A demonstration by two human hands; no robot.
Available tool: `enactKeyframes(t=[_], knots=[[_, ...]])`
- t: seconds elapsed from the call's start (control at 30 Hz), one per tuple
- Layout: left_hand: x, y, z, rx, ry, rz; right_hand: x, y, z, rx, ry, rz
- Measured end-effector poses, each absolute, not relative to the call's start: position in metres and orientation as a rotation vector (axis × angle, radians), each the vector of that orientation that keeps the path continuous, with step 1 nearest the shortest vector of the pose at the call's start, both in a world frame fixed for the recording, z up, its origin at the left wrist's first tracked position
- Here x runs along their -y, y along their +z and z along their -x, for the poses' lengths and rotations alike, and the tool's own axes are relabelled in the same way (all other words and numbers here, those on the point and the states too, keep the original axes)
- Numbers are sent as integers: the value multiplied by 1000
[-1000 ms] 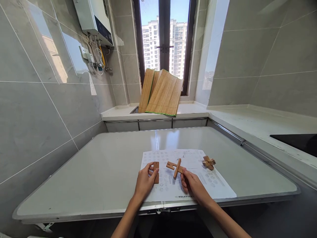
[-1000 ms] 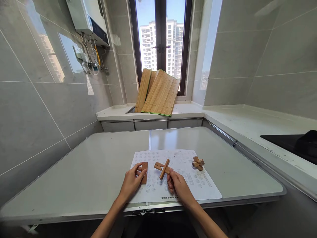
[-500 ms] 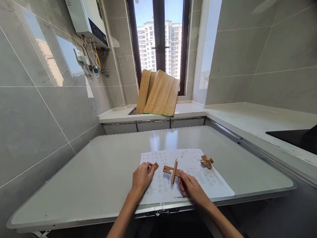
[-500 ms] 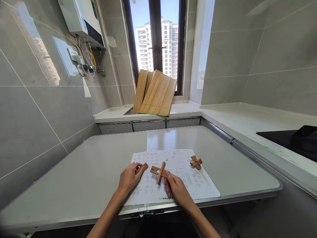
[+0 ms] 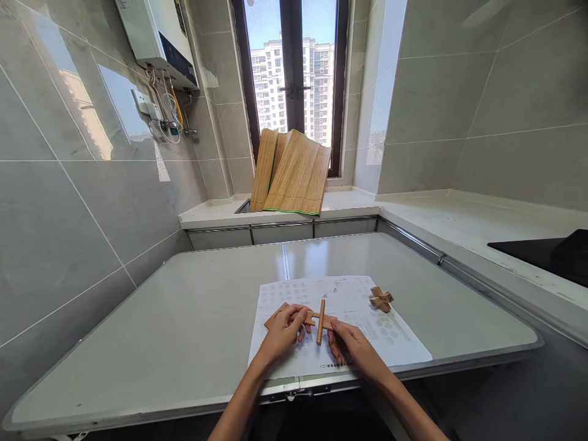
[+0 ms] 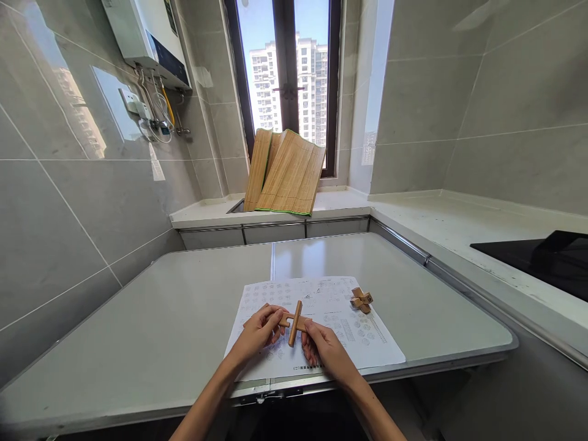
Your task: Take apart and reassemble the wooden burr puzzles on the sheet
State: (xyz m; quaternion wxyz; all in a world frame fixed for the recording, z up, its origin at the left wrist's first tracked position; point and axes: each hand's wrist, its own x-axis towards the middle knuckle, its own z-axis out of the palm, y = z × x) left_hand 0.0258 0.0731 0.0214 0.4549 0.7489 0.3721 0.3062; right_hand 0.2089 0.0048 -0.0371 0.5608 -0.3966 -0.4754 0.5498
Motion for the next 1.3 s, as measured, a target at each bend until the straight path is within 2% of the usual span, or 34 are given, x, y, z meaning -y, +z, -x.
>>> enactKeyframes(t=[0.17,0.33,0.67,1.03,1.3], knots=[[-64,28,-30,-850,753,-1736,3,-18,-210,1081,1319,815],[-61,35,-26,-762,705,-1611,7,-3,-209,1069,1494,657],[-57,38,-23,-742,728,-1528,10,3,-207,939,1524,652],[-58,32,-20,-739,785,-1498,3,-13,-199,588,1475,692],[-58,34,-11,-727,795,-1489,8,1,-198,624,1524,682]])
